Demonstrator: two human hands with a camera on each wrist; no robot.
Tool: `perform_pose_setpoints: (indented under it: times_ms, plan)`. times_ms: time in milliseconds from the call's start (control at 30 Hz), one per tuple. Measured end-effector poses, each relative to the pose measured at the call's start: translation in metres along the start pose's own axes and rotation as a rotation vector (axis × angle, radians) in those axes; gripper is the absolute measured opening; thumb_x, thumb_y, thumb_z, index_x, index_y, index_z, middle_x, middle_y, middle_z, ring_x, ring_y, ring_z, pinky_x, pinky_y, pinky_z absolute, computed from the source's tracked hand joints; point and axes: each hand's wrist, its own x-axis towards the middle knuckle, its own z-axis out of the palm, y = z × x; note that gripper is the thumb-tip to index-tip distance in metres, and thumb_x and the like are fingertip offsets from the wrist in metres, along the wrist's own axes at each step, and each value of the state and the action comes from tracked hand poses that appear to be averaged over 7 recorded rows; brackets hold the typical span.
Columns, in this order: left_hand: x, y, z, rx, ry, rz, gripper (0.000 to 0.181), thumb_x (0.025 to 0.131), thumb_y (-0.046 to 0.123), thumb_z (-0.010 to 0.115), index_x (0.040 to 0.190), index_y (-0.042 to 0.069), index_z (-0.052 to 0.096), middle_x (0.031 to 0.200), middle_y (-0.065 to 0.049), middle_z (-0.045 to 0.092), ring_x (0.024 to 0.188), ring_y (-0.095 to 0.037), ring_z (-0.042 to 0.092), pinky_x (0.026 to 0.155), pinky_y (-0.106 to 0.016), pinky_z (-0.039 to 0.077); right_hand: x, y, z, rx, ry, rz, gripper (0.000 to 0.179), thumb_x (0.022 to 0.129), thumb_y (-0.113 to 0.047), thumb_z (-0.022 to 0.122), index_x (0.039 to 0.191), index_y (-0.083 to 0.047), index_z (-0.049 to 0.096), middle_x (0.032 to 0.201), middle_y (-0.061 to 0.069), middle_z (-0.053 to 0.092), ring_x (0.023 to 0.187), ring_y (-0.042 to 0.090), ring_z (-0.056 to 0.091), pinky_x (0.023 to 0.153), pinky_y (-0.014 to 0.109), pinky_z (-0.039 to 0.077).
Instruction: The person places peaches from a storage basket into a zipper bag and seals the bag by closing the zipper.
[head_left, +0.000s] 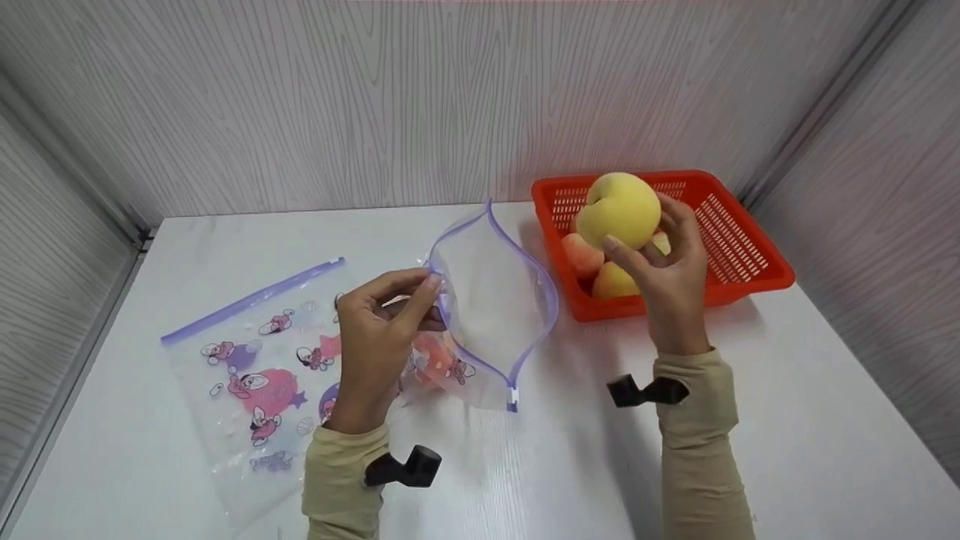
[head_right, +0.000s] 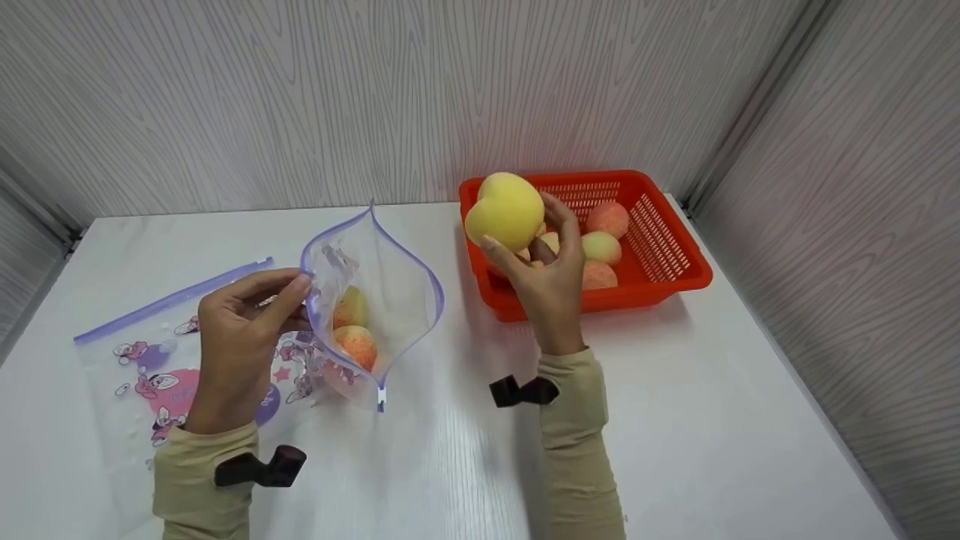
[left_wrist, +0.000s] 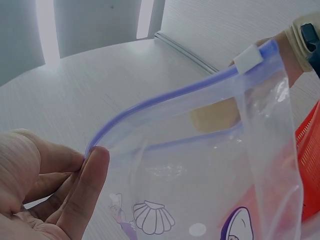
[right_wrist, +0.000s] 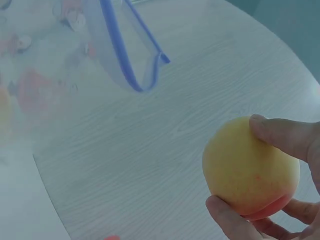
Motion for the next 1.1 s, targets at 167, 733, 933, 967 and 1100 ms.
perform_pose_setpoints:
  times_ms: [167,733,933,967,1100]
  plan:
    - [-0.005,0.004,0.000,0.005,-0.001,-0.006,0.015,0.094,0.001,0.070,0.105,-0.010,0.073,0.090,-0.020,0.068,0.063,-0.027,0.071,0.062,-0.038,0.063,-0.024,-0.002,0.011,0.072,-0.020,0.024,0.065,0.084,-0.001,0.078,0.140,-0.011,0.047,0.138,0.018,0.051,0.117,0.041,0.062,0.096,0.043,0.057]
    - [-0.007,0.013,-0.002,0.008,0.001,-0.016,0.015,0.094,0.001,0.070,0.105,-0.008,0.073,0.091,-0.020,0.069,0.065,-0.029,0.071,0.063,-0.039,0.063,-0.044,-0.024,0.028,0.108,-0.111,-0.064,0.071,0.076,0.011,0.077,0.139,-0.008,0.049,0.140,0.020,0.052,0.125,0.042,0.052,0.104,0.044,0.051]
    - [-0.007,0.013,-0.002,0.009,0.004,-0.025,0.015,0.094,0.002,0.070,0.106,-0.006,0.074,0.092,-0.020,0.068,0.066,-0.031,0.072,0.064,-0.040,0.063,-0.044,-0.027,0.029,0.111,-0.163,-0.112,0.075,0.072,0.016,0.078,0.138,-0.006,0.050,0.139,0.024,0.052,0.125,0.044,0.053,0.102,0.046,0.053]
    - [-0.007,0.013,-0.002,0.013,0.005,-0.023,0.015,0.094,0.002,0.070,0.106,-0.007,0.073,0.092,-0.020,0.068,0.066,-0.031,0.072,0.064,-0.040,0.063,-0.045,-0.027,0.029,0.111,-0.175,-0.113,0.075,0.071,0.016,0.079,0.138,-0.005,0.051,0.139,0.024,0.052,0.125,0.044,0.053,0.101,0.047,0.054]
    - [-0.007,0.012,-0.004,0.016,0.009,-0.018,0.015,0.094,0.002,0.071,0.106,-0.008,0.073,0.092,-0.021,0.068,0.065,-0.030,0.071,0.063,-0.039,0.063,-0.046,-0.026,0.031,0.112,-0.222,-0.121,0.078,0.071,0.014,0.084,0.139,-0.005,0.051,0.141,0.023,0.052,0.125,0.042,0.054,0.100,0.047,0.054]
